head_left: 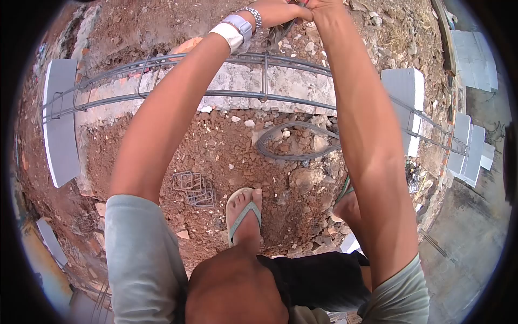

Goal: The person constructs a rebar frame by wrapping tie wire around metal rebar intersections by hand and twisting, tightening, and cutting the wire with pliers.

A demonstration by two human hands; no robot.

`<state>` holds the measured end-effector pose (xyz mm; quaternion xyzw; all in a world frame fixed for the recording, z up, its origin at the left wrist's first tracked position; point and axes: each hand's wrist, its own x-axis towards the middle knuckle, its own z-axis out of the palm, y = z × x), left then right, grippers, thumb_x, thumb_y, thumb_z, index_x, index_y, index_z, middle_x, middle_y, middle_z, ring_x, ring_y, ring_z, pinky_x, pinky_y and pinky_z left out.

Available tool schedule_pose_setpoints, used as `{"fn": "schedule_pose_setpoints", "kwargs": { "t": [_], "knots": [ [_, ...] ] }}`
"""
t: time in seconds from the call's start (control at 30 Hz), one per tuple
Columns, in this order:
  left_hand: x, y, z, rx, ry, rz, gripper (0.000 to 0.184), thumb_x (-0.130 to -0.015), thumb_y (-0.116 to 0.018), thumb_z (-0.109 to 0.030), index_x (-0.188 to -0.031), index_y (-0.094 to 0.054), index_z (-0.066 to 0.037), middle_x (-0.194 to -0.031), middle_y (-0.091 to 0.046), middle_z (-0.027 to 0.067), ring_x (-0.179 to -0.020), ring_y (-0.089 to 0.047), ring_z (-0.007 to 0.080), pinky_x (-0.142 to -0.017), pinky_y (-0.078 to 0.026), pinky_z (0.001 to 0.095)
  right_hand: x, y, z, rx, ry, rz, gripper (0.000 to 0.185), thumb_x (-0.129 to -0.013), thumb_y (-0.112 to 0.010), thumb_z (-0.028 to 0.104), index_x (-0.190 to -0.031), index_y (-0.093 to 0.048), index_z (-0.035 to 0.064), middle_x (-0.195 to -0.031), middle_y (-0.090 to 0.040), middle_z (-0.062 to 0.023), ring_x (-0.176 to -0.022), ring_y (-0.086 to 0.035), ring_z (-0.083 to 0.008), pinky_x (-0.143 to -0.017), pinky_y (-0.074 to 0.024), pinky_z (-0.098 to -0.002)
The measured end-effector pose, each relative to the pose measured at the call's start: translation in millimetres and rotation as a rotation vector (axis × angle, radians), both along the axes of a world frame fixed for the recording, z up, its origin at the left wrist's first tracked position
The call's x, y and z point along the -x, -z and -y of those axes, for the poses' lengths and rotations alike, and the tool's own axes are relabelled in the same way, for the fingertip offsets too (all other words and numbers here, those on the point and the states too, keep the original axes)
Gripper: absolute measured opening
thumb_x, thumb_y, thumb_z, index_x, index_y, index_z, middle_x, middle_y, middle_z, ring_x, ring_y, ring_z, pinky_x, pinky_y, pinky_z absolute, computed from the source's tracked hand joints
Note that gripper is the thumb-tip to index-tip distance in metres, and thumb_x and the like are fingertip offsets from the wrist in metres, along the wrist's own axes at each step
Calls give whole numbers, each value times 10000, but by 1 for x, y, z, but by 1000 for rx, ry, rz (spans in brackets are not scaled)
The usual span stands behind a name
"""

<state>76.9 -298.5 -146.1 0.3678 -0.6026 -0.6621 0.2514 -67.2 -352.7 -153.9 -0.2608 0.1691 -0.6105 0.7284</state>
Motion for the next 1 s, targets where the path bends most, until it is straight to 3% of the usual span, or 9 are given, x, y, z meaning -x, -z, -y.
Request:
{"fn": "schedule_pose_setpoints", "kwargs": {
  "t": [0.03,0.23,0.43,0.47,0.6,0.73,0.83,0.87,1.0],
  "knots": [
    [-2,-8,-2,-192,24,-22,183,-839,-723,-245,-841,-713,-63,-799,-726,84,-640,-679,170,-581,-528,351,-10,-15,-14,39,-60,130,183,-995,-642,212,-883,-542,108,-690,-463,25,-604,-449,-117,-551,-416,-267],
    [-6,-14,-12,168,-83,141,269,-823,-743,-293,-777,-664,-40,-617,-639,46,-526,-609,165,-522,-487,334,-19,-81,-44,-225,327,-510,304,-975,-685,355,-849,-523,131,-718,-499,20,-608,-468,-122,-564,-421,-276],
    [20,14,-19,681,56,305,323,-764,-764,-292,-780,-610,-9,-661,-628,130,-557,-637,201,-482,-490,338,14,-64,-99,-29,546,-251,332,-957,-704,382,-902,-507,120,-694,-437,26,-575,-449,-119,-526,-408,-288],
    [24,19,-18,718,56,291,376,-704,-761,-297,-805,-625,38,-720,-672,223,-616,-700,259,-542,-553,358,13,-68,-100,-65,597,-233,313,-978,-681,367,-921,-495,121,-683,-403,30,-572,-439,-117,-501,-386,-284],
    [14,-3,-18,440,209,234,267,-717,-716,-186,-856,-647,31,-723,-669,175,-682,-663,302,-660,-534,414,16,-54,-97,26,542,-124,291,-1005,-649,370,-887,-499,150,-662,-388,36,-553,-408,-107,-481,-355,-268],
    [13,-13,-24,607,209,179,226,-720,-696,-131,-864,-614,23,-763,-653,169,-780,-669,283,-799,-546,409,24,-45,-99,50,556,-53,312,-1022,-621,394,-851,-475,177,-637,-359,48,-536,-387,-99,-474,-337,-256],
    [21,-5,-22,439,268,343,353,-722,-753,-270,-789,-623,51,-625,-648,172,-522,-661,250,-486,-541,363,37,-24,-102,78,564,-10,261,-999,-646,302,-855,-535,114,-655,-469,3,-547,-455,-154,-494,-398,-299],
    [22,-2,-22,446,312,362,351,-736,-751,-272,-788,-603,42,-626,-638,160,-539,-653,235,-506,-531,361,62,-9,-90,242,242,118,325,-1058,-537,367,-855,-499,117,-669,-452,11,-612,-468,-148,-621,-460,-356],
    [23,-11,-28,576,316,457,398,-747,-759,-298,-823,-607,63,-672,-651,177,-637,-677,272,-611,-538,400,47,-18,-118,55,517,40,357,-1036,-589,377,-814,-473,122,-656,-425,23,-605,-436,-137,-588,-421,-352]
  ]
}}
